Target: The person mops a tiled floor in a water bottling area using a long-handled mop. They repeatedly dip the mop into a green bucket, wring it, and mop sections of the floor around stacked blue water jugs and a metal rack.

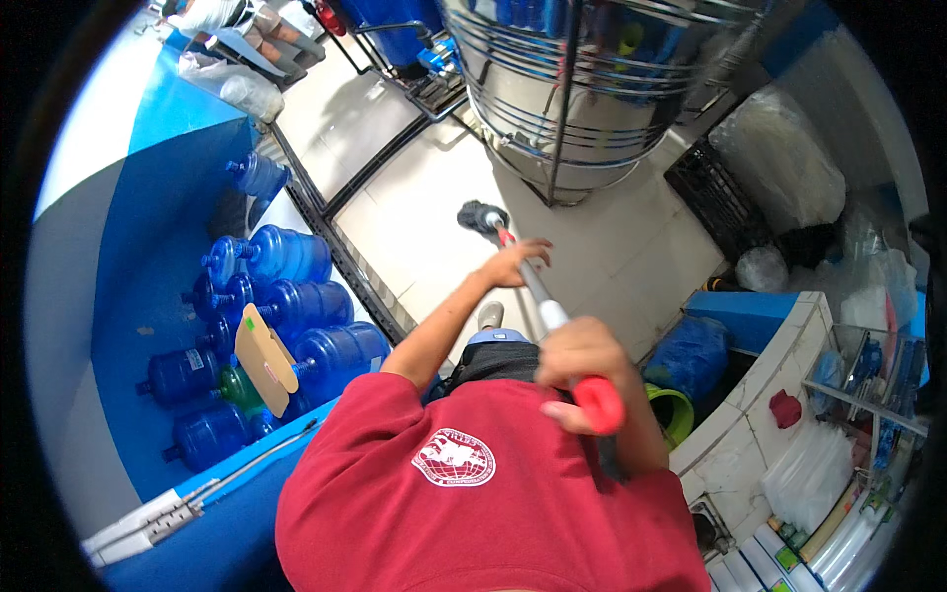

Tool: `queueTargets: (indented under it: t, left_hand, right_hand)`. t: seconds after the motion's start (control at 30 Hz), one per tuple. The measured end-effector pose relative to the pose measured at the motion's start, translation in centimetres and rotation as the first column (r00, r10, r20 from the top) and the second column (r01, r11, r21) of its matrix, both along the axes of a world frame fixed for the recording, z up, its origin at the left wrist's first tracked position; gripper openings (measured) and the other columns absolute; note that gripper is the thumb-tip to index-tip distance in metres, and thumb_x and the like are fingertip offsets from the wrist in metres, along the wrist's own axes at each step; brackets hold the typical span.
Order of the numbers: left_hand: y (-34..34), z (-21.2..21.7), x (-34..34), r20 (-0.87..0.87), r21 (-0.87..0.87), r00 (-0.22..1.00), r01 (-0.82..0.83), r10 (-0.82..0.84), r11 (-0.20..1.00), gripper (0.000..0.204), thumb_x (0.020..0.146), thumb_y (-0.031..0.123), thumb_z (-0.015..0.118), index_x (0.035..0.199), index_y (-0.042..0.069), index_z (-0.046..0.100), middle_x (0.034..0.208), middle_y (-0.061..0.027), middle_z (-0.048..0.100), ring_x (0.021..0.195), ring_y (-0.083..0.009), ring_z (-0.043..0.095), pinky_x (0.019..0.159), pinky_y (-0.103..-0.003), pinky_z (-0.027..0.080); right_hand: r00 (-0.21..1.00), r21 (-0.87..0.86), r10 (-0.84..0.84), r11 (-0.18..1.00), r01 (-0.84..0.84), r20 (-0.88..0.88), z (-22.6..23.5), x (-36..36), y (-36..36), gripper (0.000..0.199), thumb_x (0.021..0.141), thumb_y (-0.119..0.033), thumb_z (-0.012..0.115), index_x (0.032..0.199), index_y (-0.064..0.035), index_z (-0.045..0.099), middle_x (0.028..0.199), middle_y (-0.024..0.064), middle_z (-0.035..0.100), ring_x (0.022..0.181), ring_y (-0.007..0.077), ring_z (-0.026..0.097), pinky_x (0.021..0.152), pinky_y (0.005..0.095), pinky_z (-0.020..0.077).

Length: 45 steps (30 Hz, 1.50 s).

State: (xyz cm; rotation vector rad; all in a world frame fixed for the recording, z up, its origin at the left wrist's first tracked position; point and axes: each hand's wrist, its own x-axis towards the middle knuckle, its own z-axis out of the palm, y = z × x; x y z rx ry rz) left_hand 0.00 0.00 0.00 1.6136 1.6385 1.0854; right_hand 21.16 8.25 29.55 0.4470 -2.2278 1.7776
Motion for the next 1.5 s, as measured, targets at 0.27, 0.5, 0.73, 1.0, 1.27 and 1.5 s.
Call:
queueTargets:
  t: [0.27,0.5,0.73,1.0,1.27,1.5]
  left_hand:
    - [10.9,1.7,19.5,-0.037,-0.177,0.917,0.386,-0.398,0.905,0.022,0.066,0.025,0.067,0.081,0.008,0.068,0.075,-0.0159,0.065,0.077,-0.0379,0.064,0.070,-0.048,0.049]
    - [10.9,0.9,22.8,-0.113,-0.244,0.875,0.434,-0.470,0.867,0.018,0.066,0.024,0.067,0.074,0.008,0.062,0.069,-0.0155,0.062,0.072,-0.0383,0.062,0.066,-0.050,0.046]
    - [8.6,-2.9,14.5,-0.051,-0.078,0.998,0.039,-0.043,0.996,0.014,0.069,0.018,0.067,0.073,0.009,0.057,0.068,-0.0127,0.058,0.072,-0.0378,0.058,0.067,-0.045,0.046]
    - [6.2,-4.2,2.1,-0.185,-0.064,0.751,-0.653,0.634,0.754,0.064,0.074,0.006,0.068,0.134,0.005,0.045,0.136,-0.0201,0.050,0.128,-0.0359,0.047,0.106,-0.041,0.040]
    - [3.0,-2.9,-8.8,0.208,-0.005,0.661,-0.736,0.721,0.677,0.075,0.080,0.011,0.061,0.148,0.003,0.030,0.145,-0.0203,0.042,0.136,-0.0305,0.041,0.113,-0.036,0.032]
    - [1.7,-1.4,-12.8,0.310,0.005,0.506,-0.847,0.805,0.531,0.061,0.075,0.005,0.064,0.134,0.006,0.048,0.120,-0.0111,0.059,0.107,-0.0206,0.059,0.098,-0.033,0.045]
  right_hand:
    - [0.913,-0.310,-0.051,0.947,-0.084,-0.405,1.1,17.7,9.5,0.017,0.063,-0.010,0.074,0.067,0.0000,0.061,0.053,0.0068,0.052,0.041,0.0215,0.050,0.040,0.0327,0.0395]
    - [0.920,-0.286,-0.112,0.958,0.000,-0.376,0.2,21.9,7.9,0.015,0.061,-0.004,0.073,0.069,0.0003,0.061,0.053,0.0058,0.051,0.041,0.0205,0.050,0.040,0.0323,0.0405]
    - [0.955,-0.074,-0.088,0.995,0.070,-0.282,-5.4,15.7,7.2,0.020,0.055,-0.002,0.071,0.071,-0.0062,0.060,0.059,0.0047,0.054,0.050,0.0237,0.056,0.047,0.0359,0.0464]
    - [0.919,-0.047,-0.280,0.959,0.278,-0.279,-14.7,-1.3,8.2,0.015,0.061,0.005,0.057,0.070,-0.0066,0.057,0.064,0.0085,0.055,0.059,0.0273,0.059,0.056,0.0365,0.0474]
    - [0.915,-0.011,-0.292,0.954,0.301,-0.279,-19.2,-20.3,4.9,0.015,0.065,-0.005,0.058,0.079,-0.0025,0.061,0.071,0.0126,0.061,0.064,0.0287,0.061,0.063,0.0347,0.0492]
    - [0.950,0.052,-0.168,0.981,0.188,-0.263,-16.4,-24.3,2.2,0.011,0.061,-0.004,0.059,0.072,-0.0038,0.058,0.071,0.0130,0.062,0.066,0.0312,0.062,0.064,0.0369,0.0511]
